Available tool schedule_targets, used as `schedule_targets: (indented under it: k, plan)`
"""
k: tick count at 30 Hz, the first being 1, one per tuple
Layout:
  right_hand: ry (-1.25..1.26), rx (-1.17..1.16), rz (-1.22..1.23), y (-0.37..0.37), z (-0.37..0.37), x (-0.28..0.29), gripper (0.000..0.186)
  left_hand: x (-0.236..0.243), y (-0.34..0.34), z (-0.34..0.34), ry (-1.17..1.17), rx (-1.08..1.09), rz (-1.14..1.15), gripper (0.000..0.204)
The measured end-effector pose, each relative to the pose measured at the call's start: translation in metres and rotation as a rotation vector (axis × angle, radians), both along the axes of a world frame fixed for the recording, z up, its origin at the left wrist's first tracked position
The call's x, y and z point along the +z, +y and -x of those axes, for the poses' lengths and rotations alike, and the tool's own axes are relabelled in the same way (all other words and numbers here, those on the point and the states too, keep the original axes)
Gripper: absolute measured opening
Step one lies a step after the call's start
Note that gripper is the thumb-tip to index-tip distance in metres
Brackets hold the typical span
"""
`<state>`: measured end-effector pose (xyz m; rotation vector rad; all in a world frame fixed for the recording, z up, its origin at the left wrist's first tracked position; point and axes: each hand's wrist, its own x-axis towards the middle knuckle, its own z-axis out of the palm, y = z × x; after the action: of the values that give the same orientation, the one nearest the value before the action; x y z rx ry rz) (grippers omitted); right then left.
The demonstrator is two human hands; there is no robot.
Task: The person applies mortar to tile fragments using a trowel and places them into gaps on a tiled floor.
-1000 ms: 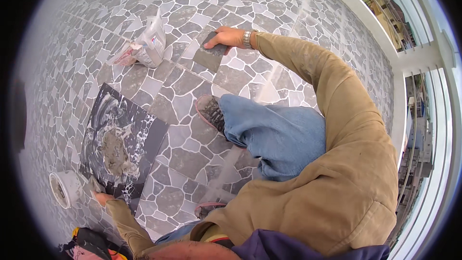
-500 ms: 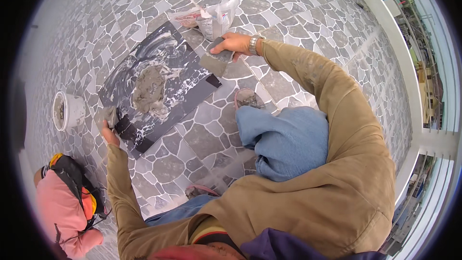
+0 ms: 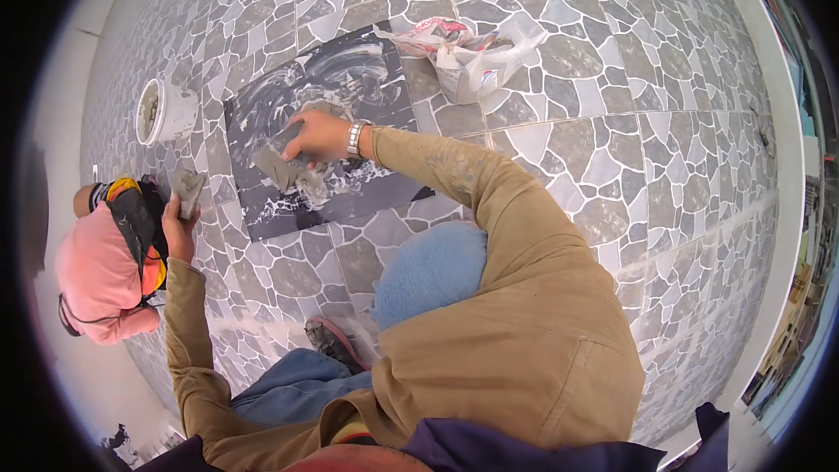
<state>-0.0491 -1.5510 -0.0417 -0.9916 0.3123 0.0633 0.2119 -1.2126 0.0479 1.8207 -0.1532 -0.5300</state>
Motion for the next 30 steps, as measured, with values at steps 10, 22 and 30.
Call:
schedule_targets:
  k: [10, 22, 30]
  plan:
    - [-0.085, 0.248, -0.129, 0.022, 0.058, -0.021, 0.045, 0.068, -0.05, 0.086, -0.053, -0.153, -0.257, 0.037]
    - [0.062, -0.249, 0.819, -0.06, 0.146, 0.006, 0.038, 0.023, -0.158, 0.09, -0.209, -0.858, -0.344, 0.042]
    - [-0.277, -0.304, 1.517, -0.039, 0.114, 0.082, 0.039, -0.012, -0.186, 0.125, -0.147, -0.957, -0.199, 0.044]
